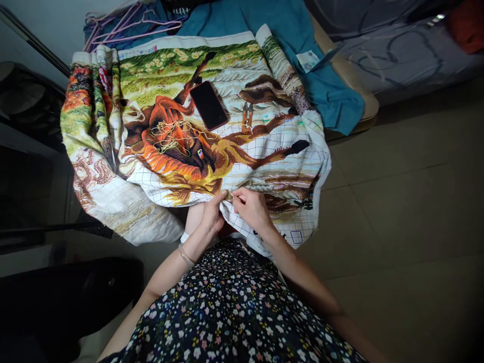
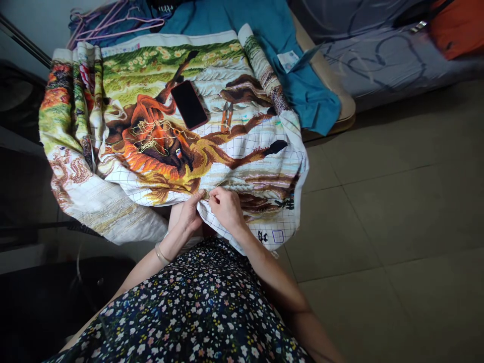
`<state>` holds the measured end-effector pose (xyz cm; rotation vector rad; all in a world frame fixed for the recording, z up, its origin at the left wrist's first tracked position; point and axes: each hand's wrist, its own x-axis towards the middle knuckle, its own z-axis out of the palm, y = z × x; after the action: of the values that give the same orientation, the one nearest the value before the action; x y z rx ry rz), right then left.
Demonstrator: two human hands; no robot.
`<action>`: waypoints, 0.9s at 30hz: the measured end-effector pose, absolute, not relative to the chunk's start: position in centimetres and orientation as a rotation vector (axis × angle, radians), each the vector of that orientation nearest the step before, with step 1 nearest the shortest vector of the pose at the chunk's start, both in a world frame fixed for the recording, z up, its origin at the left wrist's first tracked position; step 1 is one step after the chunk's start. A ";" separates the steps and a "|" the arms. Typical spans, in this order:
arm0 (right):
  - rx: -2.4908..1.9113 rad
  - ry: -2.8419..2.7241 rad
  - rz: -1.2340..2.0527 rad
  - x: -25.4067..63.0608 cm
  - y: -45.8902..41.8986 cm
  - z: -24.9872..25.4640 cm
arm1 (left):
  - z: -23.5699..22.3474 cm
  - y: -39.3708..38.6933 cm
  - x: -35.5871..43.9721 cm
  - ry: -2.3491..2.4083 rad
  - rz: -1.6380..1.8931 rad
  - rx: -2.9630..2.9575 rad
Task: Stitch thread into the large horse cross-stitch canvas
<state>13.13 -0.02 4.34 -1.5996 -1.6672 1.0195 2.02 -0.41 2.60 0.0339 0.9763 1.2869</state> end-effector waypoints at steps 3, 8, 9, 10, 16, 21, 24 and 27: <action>-1.608 -1.619 1.063 12.9 -0.2 4.4 | 2.8 -0.4 2.1 0.992 1.307 0.037; -1.584 -1.518 1.134 12.6 -0.4 4.3 | 2.9 -0.4 2.2 1.007 1.307 0.027; -1.574 -1.504 1.147 12.6 -0.5 4.3 | 2.9 -0.4 2.2 1.007 1.304 0.030; -1.564 -1.489 1.158 12.6 -0.5 4.2 | 2.9 -0.4 2.2 1.007 1.303 0.035; -1.533 -1.415 1.219 12.7 -0.8 4.1 | 2.7 -0.3 2.2 1.002 1.282 0.033; -1.538 -1.415 1.230 12.7 -0.5 4.0 | 2.6 -0.3 2.2 1.019 1.260 -0.002; -1.546 -1.429 1.215 12.7 -0.3 4.0 | 2.6 -0.3 2.2 1.020 1.269 0.014; -1.562 -1.455 1.175 12.4 -0.3 4.0 | 2.7 -0.3 2.2 1.019 1.282 0.026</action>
<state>12.43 -0.31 3.98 -1.5615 -1.4546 1.1745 2.24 -0.31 2.68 0.0261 1.0194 1.2816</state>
